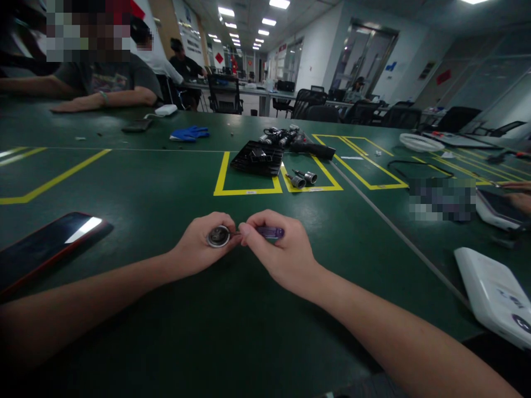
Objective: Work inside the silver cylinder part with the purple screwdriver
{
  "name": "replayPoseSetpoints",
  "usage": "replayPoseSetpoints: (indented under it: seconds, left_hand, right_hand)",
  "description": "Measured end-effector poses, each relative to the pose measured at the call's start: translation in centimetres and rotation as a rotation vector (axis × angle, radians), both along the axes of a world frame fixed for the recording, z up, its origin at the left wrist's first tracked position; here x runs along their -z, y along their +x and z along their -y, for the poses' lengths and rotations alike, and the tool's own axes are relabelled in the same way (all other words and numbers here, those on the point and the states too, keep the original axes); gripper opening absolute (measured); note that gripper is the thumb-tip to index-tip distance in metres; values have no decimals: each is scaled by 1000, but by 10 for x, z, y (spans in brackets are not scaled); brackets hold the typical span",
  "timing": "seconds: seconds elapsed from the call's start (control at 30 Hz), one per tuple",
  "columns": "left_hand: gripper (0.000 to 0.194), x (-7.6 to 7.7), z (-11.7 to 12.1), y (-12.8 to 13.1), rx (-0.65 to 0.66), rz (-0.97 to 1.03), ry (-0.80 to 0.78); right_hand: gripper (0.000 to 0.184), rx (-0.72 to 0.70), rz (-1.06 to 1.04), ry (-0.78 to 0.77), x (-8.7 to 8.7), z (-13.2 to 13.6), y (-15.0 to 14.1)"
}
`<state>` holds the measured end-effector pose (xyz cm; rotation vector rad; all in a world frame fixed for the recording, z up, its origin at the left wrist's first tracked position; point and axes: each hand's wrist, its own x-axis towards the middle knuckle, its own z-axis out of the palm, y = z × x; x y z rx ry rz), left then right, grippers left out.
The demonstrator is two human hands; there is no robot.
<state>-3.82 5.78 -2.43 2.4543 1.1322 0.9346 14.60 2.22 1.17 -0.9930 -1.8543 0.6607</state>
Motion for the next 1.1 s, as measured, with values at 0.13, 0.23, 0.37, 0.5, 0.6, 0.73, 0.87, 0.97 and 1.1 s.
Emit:
replayPoseSetpoints:
  seconds: [0.13, 0.23, 0.37, 0.5, 0.6, 0.73, 0.87, 0.97, 1.1]
  left_hand:
    - [18, -2, 1, 1, 16, 3, 8]
    - [17, -4, 2, 1, 19, -11, 8]
    - [16, -5, 3, 0, 31, -20, 17]
    - [13, -1, 1, -1, 48, -38, 29]
    - [16, 2, 0, -2, 58, -44, 37]
    - [14, 1, 0, -2, 71, -48, 45]
    - [13, -1, 1, -1, 84, -52, 50]
    - [13, -1, 1, -1, 105, -53, 58]
    - [13, -1, 1, -1, 90, -48, 32]
  right_hand:
    - [12, -12, 58, 128, 2, 3, 2]
    - [6, -139, 185, 344, 2, 6, 3]
    - [6, -197, 243, 421, 1, 7, 2]
    - [12, -69, 157, 207, 0, 5, 2]
    - [15, -16, 54, 33, 1, 3, 3]
    - [16, -25, -72, -127, 3, 0, 3]
    - [15, -38, -169, -227, 8, -2, 4]
    - [14, -69, -253, -285, 12, -5, 4]
    - [14, -73, -247, -251, 13, -3, 5]
